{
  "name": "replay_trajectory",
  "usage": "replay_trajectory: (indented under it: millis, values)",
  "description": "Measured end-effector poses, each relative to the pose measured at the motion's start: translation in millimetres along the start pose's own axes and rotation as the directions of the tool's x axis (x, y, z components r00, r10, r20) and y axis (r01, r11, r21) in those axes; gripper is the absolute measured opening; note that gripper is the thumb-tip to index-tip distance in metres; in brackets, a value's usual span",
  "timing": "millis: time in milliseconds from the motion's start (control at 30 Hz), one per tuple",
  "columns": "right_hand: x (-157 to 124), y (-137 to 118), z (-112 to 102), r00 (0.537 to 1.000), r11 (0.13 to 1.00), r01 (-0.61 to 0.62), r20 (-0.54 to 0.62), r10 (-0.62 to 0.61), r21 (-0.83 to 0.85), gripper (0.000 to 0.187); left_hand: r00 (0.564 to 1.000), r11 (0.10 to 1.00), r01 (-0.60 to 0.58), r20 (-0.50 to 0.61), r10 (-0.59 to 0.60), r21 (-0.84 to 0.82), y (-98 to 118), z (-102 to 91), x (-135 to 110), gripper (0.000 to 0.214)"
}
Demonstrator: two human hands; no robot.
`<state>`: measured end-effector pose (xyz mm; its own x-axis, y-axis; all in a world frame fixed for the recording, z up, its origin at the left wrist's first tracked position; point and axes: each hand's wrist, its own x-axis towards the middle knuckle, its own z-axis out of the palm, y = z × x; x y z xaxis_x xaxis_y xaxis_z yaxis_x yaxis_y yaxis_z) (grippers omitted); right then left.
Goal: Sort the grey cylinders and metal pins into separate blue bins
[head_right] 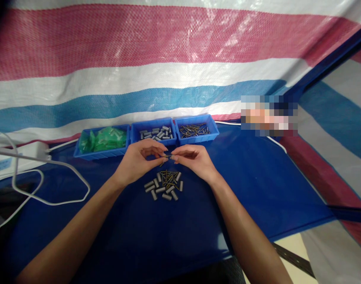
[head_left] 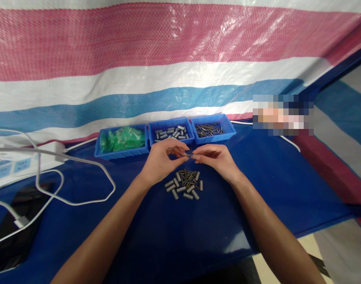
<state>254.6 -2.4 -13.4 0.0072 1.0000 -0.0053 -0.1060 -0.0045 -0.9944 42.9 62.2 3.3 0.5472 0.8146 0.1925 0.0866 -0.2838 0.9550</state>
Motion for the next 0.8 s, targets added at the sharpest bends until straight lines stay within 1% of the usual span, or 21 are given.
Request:
replay_trajectory:
  millis: [100, 167, 200, 267, 300, 367, 433, 467, 533, 600, 667, 733, 800]
  values:
    - [0.4, 0.5, -0.6, 1.0, 1.0, 0.0, -0.018, 0.0, -0.022, 0.023, 1.0, 1.0, -0.001, 0.024, 0.0, 0.02, -0.5, -0.2, -0.4, 0.021]
    - [0.7, 1.1, -2.7, 0.998, 0.999, -0.007, -0.058, 0.004, -0.048, 0.024, 0.999, 0.999, 0.02, 0.041, -0.022, 0.048, -1.2, -1.1, -0.3, 0.022]
    - [1.0, 1.2, -4.1, 0.996, 0.998, -0.008, -0.087, 0.003, -0.062, 0.025, 0.998, 0.995, 0.024, 0.047, -0.028, 0.098, -1.8, -1.9, -0.2, 0.021]
    - [1.7, 1.1, -7.4, 0.985, 0.996, 0.013, -0.168, -0.028, -0.09, 0.025, 0.997, 0.962, 0.0, 0.075, -0.021, 0.271, -4.1, -3.8, 0.0, 0.019]
    - [2.2, 0.9, -9.2, 0.974, 0.994, 0.038, -0.22, -0.06, -0.101, 0.024, 0.995, 0.929, -0.026, 0.103, -0.014, 0.37, -5.8, -4.7, -0.1, 0.017]
    - [3.6, 0.8, -13.0, 0.932, 0.987, 0.105, -0.334, -0.139, -0.118, 0.021, 0.985, 0.854, -0.086, 0.174, -0.005, 0.513, -10.0, -6.1, -0.4, 0.014]
    - [5.3, 1.9, -17.2, 0.884, 0.978, 0.158, -0.423, -0.202, -0.137, 0.021, 0.974, 0.815, -0.137, 0.228, 0.007, 0.562, -14.3, -6.4, -1.0, 0.013]
    - [6.1, 3.0, -19.4, 0.869, 0.974, 0.17, -0.443, -0.22, -0.15, 0.022, 0.97, 0.808, -0.154, 0.245, 0.012, 0.569, -16.0, -6.3, -1.3, 0.013]
    - [7.7, 5.9, -23.4, 0.863, 0.966, 0.176, -0.442, -0.245, -0.191, 0.03, 0.965, 0.798, -0.174, 0.262, 0.021, 0.577, -17.9, -6.0, -1.9, 0.016]
    - [8.8, 8.5, -26.0, 0.871, 0.956, 0.174, -0.416, -0.261, -0.234, 0.039, 0.962, 0.78, -0.186, 0.273, 0.02, 0.598, -17.6, -6.1, -2.4, 0.02]
    - [9.3, 9.9, -26.5, 0.88, 0.951, 0.17, -0.395, -0.265, -0.259, 0.043, 0.959, 0.751, -0.203, 0.283, 0.023, 0.628, -16.1, -6.7, -2.9, 0.027]
    - [9.0, 9.9, -25.2, 0.885, 0.949, 0.163, -0.384, -0.262, -0.27, 0.039, 0.953, 0.726, -0.227, 0.3, 0.029, 0.65, -14.4, -7.2, -3.4, 0.037]
    - [7.9, 8.7, -23.2, 0.889, 0.948, 0.156, -0.38, -0.257, -0.276, 0.031, 0.948, 0.703, -0.248, 0.318, 0.033, 0.666, -12.9, -7.1, -3.9, 0.044]
